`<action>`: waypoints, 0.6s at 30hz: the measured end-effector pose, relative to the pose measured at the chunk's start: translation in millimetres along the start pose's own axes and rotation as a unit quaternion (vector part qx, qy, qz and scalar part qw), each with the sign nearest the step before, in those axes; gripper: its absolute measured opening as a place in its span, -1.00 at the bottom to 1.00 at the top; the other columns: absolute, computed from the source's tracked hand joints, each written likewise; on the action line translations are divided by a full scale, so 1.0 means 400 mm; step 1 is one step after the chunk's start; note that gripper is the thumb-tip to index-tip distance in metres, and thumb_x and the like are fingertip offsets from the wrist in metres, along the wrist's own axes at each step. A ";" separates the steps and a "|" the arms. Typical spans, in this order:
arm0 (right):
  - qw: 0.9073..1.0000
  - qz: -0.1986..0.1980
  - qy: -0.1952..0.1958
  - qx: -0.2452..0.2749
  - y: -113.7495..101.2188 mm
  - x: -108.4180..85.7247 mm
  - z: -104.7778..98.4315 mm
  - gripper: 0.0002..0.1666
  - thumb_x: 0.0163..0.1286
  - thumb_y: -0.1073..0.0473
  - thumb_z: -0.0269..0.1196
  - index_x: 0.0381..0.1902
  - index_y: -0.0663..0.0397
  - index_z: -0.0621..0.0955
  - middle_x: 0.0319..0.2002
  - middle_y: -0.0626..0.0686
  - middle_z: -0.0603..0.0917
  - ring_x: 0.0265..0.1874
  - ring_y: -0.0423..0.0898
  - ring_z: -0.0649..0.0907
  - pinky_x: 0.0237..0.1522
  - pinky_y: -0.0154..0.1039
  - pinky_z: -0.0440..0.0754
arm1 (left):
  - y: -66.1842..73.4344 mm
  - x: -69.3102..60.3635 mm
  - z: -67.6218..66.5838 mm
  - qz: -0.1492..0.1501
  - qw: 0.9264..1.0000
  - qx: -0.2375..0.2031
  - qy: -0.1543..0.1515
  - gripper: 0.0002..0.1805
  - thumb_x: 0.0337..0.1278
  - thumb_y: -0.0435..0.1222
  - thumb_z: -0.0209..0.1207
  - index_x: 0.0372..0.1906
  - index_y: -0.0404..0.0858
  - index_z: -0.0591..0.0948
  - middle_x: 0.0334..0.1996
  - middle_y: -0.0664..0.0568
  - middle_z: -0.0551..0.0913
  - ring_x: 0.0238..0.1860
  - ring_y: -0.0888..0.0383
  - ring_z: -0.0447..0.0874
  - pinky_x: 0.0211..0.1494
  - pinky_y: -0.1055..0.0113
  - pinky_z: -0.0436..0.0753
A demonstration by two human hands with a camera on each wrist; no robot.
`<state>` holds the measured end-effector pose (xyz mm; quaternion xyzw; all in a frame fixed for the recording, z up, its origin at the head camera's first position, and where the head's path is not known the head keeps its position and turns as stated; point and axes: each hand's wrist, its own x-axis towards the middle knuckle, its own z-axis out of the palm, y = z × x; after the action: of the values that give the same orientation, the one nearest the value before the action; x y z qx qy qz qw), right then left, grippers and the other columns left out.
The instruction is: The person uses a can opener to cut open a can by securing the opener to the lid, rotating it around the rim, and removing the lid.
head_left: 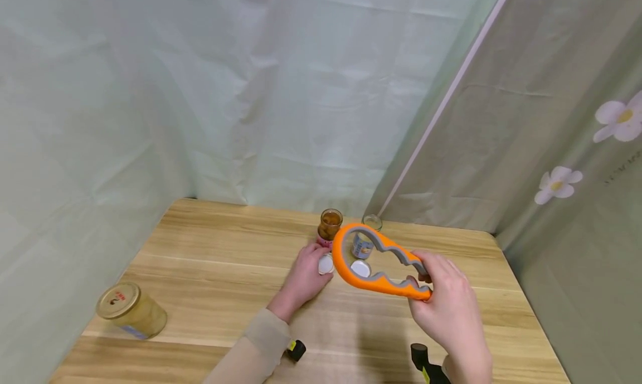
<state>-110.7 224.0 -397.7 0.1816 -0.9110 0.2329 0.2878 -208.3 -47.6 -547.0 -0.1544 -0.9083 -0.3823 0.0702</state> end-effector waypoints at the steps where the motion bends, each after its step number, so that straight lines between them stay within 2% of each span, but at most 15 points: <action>1: 1.000 -0.001 -0.001 0.001 0.000 0.000 0.000 -0.48 0.07 0.44 0.41 0.04 0.07 0.72 -0.15 -0.01 0.77 -0.33 -0.14 0.65 -0.27 -0.02 0.68 | -0.002 -0.001 0.002 0.003 1.000 0.005 -0.001 -0.38 0.00 -0.35 0.62 0.20 -0.44 0.68 0.14 -0.20 0.63 0.17 -0.22 0.57 0.34 -0.14 0.56; 6: 1.000 -0.005 -0.003 0.005 0.001 0.000 0.001 -0.49 0.08 0.44 0.40 0.05 0.08 0.73 -0.16 -0.03 0.77 -0.33 -0.15 0.67 -0.28 -0.04 0.70 | -0.008 -0.001 0.006 -0.005 1.000 0.007 -0.009 -0.44 0.03 -0.37 0.61 0.16 -0.41 0.70 0.14 -0.21 0.63 0.18 -0.22 0.57 0.36 -0.14 0.55; 8: 1.000 -0.005 -0.004 0.004 0.002 0.000 0.001 -0.49 0.09 0.43 0.40 0.05 0.08 0.73 -0.17 -0.03 0.76 -0.33 -0.15 0.66 -0.29 -0.04 0.69 | -0.009 -0.001 0.006 -0.017 1.000 -0.001 -0.015 -0.47 0.04 -0.39 0.60 0.14 -0.39 0.70 0.14 -0.19 0.61 0.18 -0.20 0.56 0.37 -0.12 0.55; 13: 1.000 -0.004 -0.005 0.005 0.000 -0.001 0.002 -0.50 0.09 0.42 0.40 0.05 0.10 0.73 -0.18 -0.03 0.76 -0.33 -0.15 0.66 -0.29 -0.05 0.69 | -0.015 0.000 0.011 -0.037 0.999 -0.018 -0.020 -0.57 0.07 -0.41 0.59 0.04 -0.32 0.71 0.09 -0.09 0.54 0.11 -0.08 0.56 0.27 0.01 0.62; 18: 1.000 -0.007 -0.005 0.007 -0.002 -0.001 0.003 -0.50 0.08 0.42 0.38 0.05 0.10 0.73 -0.20 -0.04 0.75 -0.33 -0.15 0.66 -0.29 -0.06 0.69 | -0.018 -0.001 0.015 -0.041 0.999 -0.027 -0.013 -0.64 0.05 -0.42 0.60 -0.10 -0.24 0.67 0.06 -0.06 0.49 0.07 -0.05 0.55 0.21 0.06 0.64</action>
<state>-110.6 222.9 -398.6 0.1909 -0.9096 0.2364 0.2835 -210.5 -48.1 -556.2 -0.1232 -0.9041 -0.4073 0.0386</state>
